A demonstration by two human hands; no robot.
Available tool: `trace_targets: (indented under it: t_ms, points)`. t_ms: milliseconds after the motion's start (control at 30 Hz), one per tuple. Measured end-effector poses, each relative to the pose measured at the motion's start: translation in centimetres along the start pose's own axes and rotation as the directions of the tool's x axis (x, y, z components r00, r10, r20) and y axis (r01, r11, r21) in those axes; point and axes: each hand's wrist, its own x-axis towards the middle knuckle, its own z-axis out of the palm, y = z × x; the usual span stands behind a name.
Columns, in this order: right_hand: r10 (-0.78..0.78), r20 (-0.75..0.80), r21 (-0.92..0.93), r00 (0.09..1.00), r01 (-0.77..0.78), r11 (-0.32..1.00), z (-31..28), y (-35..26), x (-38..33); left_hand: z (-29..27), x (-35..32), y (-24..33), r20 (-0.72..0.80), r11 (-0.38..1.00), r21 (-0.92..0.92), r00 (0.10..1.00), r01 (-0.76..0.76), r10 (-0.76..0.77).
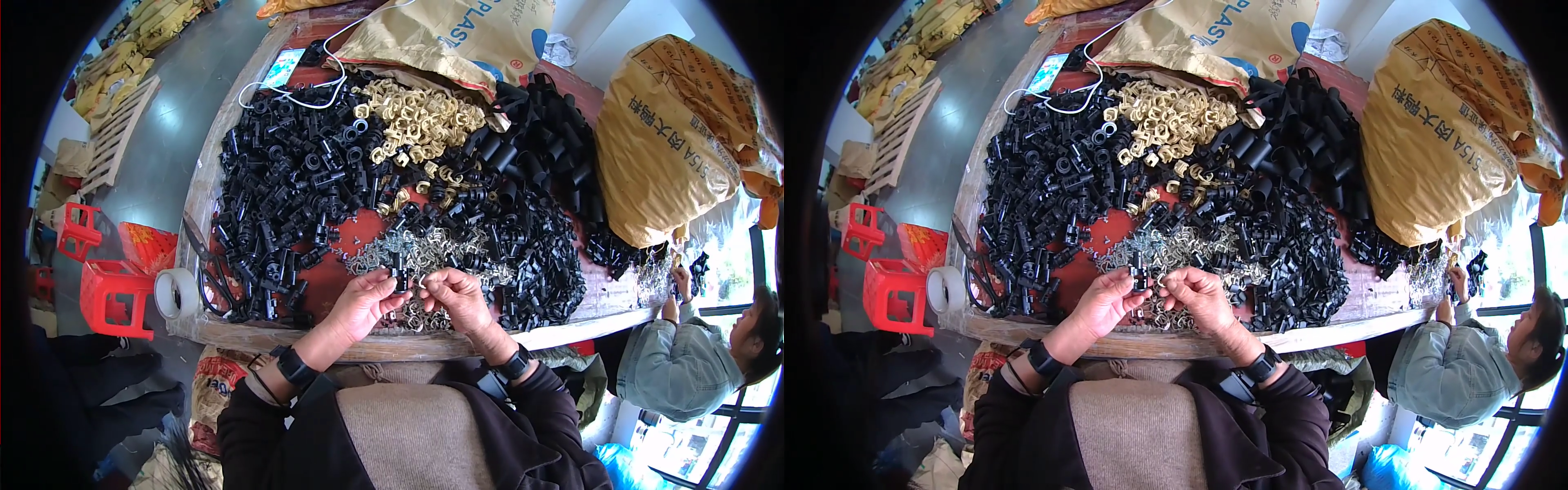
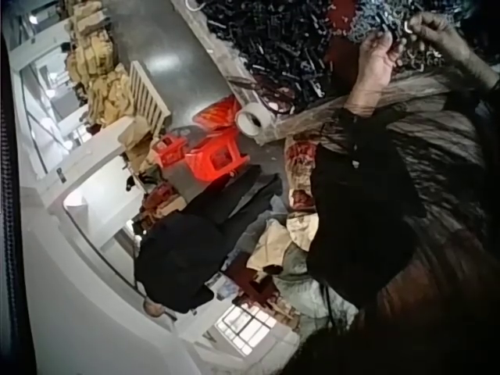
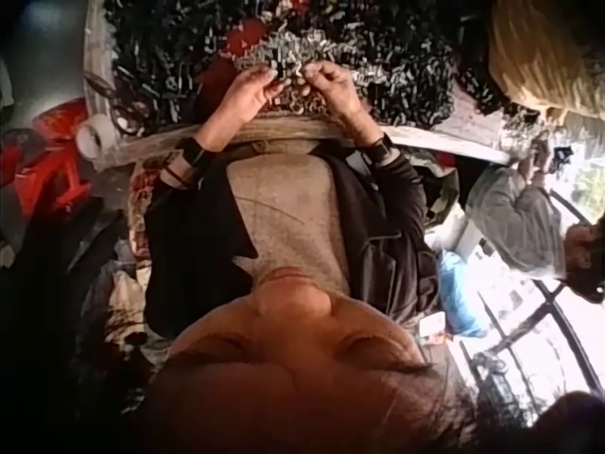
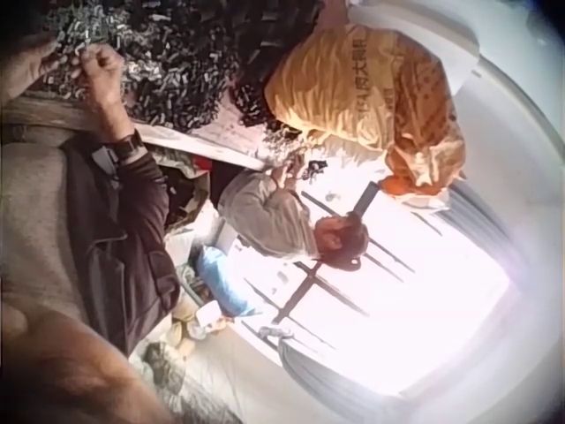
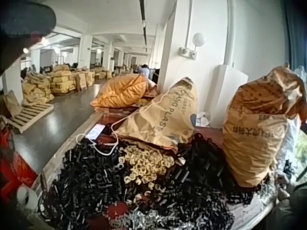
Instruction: The person assembles components by hand, picking up a black plastic housing, a metal clip, and a tan plastic insert. They press the clip and insert into the housing, fit a larger black plastic sleeve over the assembly, and place it into a bag.
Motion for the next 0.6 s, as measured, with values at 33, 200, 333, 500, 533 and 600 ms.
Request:
trace_targets:
  t_ms: [33,200,333,500,533,600]
  points:
    - [-0.009,0.008,-0.014,1.0,0.009,1.0,0.0,-0.1,0.0,-0.1,0.0,-0.1,-0.006,1.0,-0.007,1.0,0.0,0.0]
    - [-0.085,0.07,-0.035,0.994,0.087,0.996,0.0,0.1,0.2,-0.6,0.2,-0.3,-0.018,1.0,-0.006,1.0,0.016,-0.016]
    - [-0.13,0.098,-0.111,0.987,0.14,0.984,0.1,-0.1,0.2,0.1,0.2,-0.1,-0.047,1.0,-0.006,0.998,0.029,-0.029]
    - [-0.193,0.115,-0.303,0.974,0.22,0.927,0.4,-0.7,-0.1,0.2,0.1,-0.1,-0.034,0.999,-0.03,0.999,0.031,-0.032]
    - [-0.193,0.113,-0.301,0.975,0.219,0.928,0.4,-0.7,0.0,0.1,0.2,-0.1,-0.028,0.999,-0.023,0.999,0.04,-0.041]
    - [-0.391,0.194,-0.54,0.9,0.431,0.723,0.4,-0.9,0.3,0.1,0.2,-0.2,-0.017,0.998,-0.01,0.998,0.057,-0.057]
